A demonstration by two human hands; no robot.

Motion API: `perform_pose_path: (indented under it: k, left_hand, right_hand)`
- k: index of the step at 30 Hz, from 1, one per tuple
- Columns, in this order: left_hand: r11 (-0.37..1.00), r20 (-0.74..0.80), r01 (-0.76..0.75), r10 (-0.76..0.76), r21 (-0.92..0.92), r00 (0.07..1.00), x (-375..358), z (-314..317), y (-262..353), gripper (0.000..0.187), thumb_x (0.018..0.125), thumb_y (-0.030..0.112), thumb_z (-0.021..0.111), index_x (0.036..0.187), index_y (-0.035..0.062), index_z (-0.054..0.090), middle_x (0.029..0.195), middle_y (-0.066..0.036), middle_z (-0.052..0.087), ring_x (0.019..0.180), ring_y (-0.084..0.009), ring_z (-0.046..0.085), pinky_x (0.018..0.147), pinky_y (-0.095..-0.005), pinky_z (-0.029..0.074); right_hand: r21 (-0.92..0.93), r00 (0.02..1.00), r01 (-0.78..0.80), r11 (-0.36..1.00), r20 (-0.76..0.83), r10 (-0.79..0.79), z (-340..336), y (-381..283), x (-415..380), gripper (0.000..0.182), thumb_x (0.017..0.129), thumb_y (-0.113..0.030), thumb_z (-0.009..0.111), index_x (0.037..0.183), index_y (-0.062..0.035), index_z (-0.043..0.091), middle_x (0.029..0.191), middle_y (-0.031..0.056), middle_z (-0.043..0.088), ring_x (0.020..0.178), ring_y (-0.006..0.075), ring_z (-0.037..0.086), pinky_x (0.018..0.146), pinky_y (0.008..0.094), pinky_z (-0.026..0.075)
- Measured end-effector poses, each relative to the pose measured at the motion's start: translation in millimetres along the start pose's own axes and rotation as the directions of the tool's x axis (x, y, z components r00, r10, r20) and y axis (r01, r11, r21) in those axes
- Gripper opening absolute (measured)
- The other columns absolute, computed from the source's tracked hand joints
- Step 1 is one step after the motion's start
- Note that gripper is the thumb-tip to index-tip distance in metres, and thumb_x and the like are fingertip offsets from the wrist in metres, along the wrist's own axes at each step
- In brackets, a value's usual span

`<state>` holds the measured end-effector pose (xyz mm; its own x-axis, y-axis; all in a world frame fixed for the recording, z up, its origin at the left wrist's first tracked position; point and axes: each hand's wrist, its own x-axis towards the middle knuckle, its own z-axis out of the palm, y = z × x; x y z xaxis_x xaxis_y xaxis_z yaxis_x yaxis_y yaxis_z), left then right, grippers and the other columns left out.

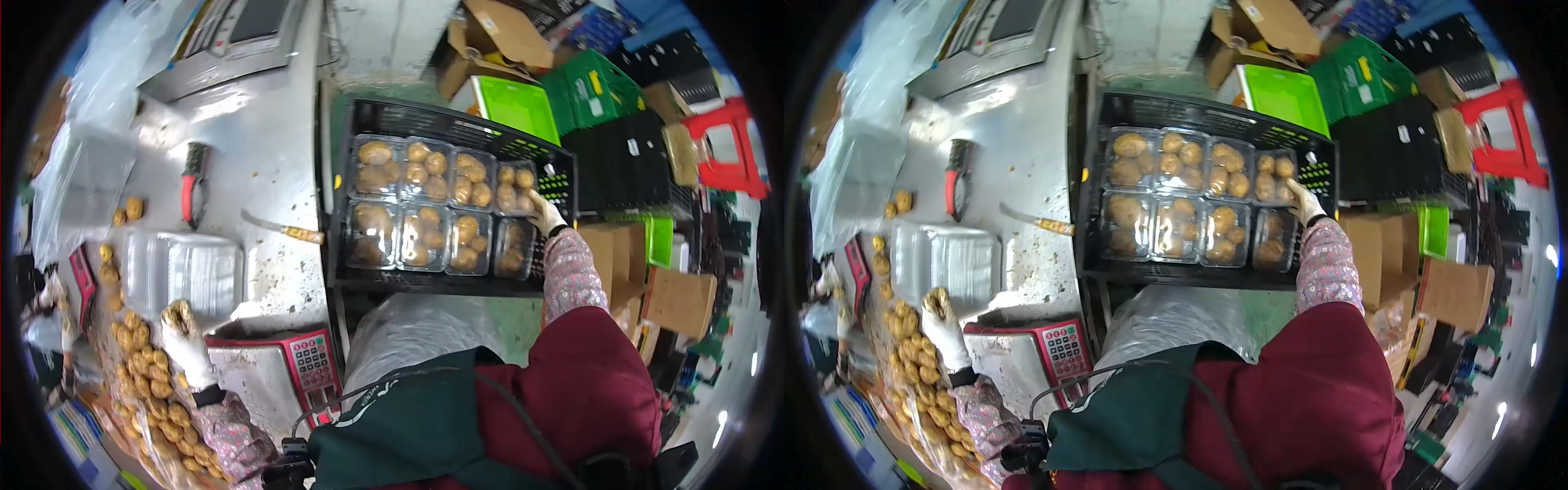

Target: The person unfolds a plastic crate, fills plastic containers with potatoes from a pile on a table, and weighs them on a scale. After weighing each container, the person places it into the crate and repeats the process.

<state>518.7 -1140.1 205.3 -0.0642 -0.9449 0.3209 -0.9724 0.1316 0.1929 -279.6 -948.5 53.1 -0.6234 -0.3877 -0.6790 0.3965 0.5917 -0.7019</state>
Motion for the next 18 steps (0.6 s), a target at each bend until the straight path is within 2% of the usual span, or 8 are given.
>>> perform_pose_path:
  k: [1,2,5,8,13,16,17,18]
  left_hand:
    - [0.998,-0.061,-0.026,0.023,-0.05,0.998,-1.9,0.9,-3.3,0.017,0.092,0.01,0.065,0.105,0.0006,0.066,0.096,-0.018,0.069,0.085,-0.0321,0.066,0.078,-0.0377,0.052]
    - [0.996,-0.127,-0.047,0.036,-0.081,0.991,-0.8,-3.4,-0.8,0.017,0.091,0.007,0.065,0.107,0.0003,0.066,0.096,-0.019,0.069,0.085,-0.0309,0.066,0.078,-0.0363,0.052]
    - [0.899,-0.278,0.173,-0.301,-0.403,0.912,-3.5,-31.4,18.5,0.016,0.089,0.003,0.066,0.105,-0.0001,0.067,0.095,-0.016,0.069,0.086,-0.0252,0.067,0.078,-0.0319,0.053]
    - [0.992,-0.454,0.1,-0.127,-0.083,0.882,-32.1,-92.1,39.3,0.014,0.086,0.0,0.07,0.099,0.0002,0.067,0.09,-0.012,0.068,0.082,-0.0257,0.065,0.076,-0.0325,0.052]
    - [0.991,-0.176,0.094,-0.077,0.094,0.981,-147.4,-107.1,66.5,0.016,0.079,0.01,0.075,0.092,0.0089,0.066,0.089,-0.008,0.066,0.081,-0.0274,0.062,0.073,-0.0395,0.048]
    - [0.982,-0.106,0.088,-0.071,0.169,0.992,-222.8,-91.5,74.6,0.019,0.08,0.017,0.075,0.095,0.0106,0.065,0.088,-0.004,0.064,0.083,-0.0238,0.061,0.075,-0.0382,0.048]
    - [0.983,-0.073,0.098,-0.087,0.155,0.993,-241.7,-84.3,76.1,0.02,0.081,0.018,0.075,0.096,0.0105,0.065,0.088,-0.004,0.064,0.084,-0.0233,0.062,0.076,-0.0381,0.048]
    - [0.985,-0.037,0.106,-0.102,0.138,0.994,-257.2,-79.1,78.5,0.021,0.081,0.019,0.075,0.097,0.0104,0.065,0.089,-0.004,0.064,0.085,-0.0228,0.062,0.078,-0.038,0.048]
  right_hand:
    - [-0.122,0.983,0.151,0.981,0.119,-0.137,1.3,5.4,15.6,0.059,0.084,-0.048,0.07,0.125,-0.0061,0.064,0.119,0.0132,0.067,0.11,0.0304,0.062,0.097,0.0415,0.045]
    - [-0.674,0.946,0.263,0.69,0.038,-0.323,-14.2,14.7,51.6,0.065,0.082,-0.055,0.068,0.12,-0.0028,0.067,0.115,0.0185,0.069,0.11,0.032,0.063,0.095,0.038,0.046]
    - [-0.871,0.894,0.065,0.487,-0.166,-0.416,14.0,-3.6,46.2,0.06,0.084,-0.054,0.067,0.107,0.0012,0.069,0.102,0.0204,0.071,0.096,0.0333,0.068,0.081,0.0402,0.052]
    - [-0.46,0.929,0.309,0.833,-0.044,-0.368,51.6,-15.2,39.7,0.033,0.093,-0.029,0.065,0.109,0.0007,0.064,0.1,0.0092,0.07,0.084,0.0256,0.067,0.072,0.0365,0.056]
    - [-0.68,0.684,0.577,0.453,0.099,-0.722,133.1,-57.7,71.2,0.046,0.095,-0.033,0.061,0.116,0.0075,0.064,0.115,0.022,0.068,0.105,0.031,0.065,0.094,0.0368,0.048]
    - [-0.515,0.505,0.799,0.312,0.292,-0.812,230.8,-102.3,21.4,0.039,0.096,-0.019,0.061,0.123,0.0095,0.059,0.123,0.0229,0.064,0.115,0.0304,0.06,0.102,0.0369,0.043]
    - [-0.34,0.235,0.934,0.106,0.362,-0.902,271.0,-111.0,-0.6,0.035,0.097,-0.014,0.059,0.124,0.0081,0.059,0.127,0.021,0.062,0.12,0.0295,0.057,0.107,0.0366,0.039]
    - [-0.278,0.251,0.951,0.137,0.434,-0.865,314.6,-125.4,-65.9,0.033,0.096,-0.009,0.057,0.125,0.0069,0.059,0.132,0.0193,0.059,0.124,0.0291,0.055,0.11,0.0364,0.037]
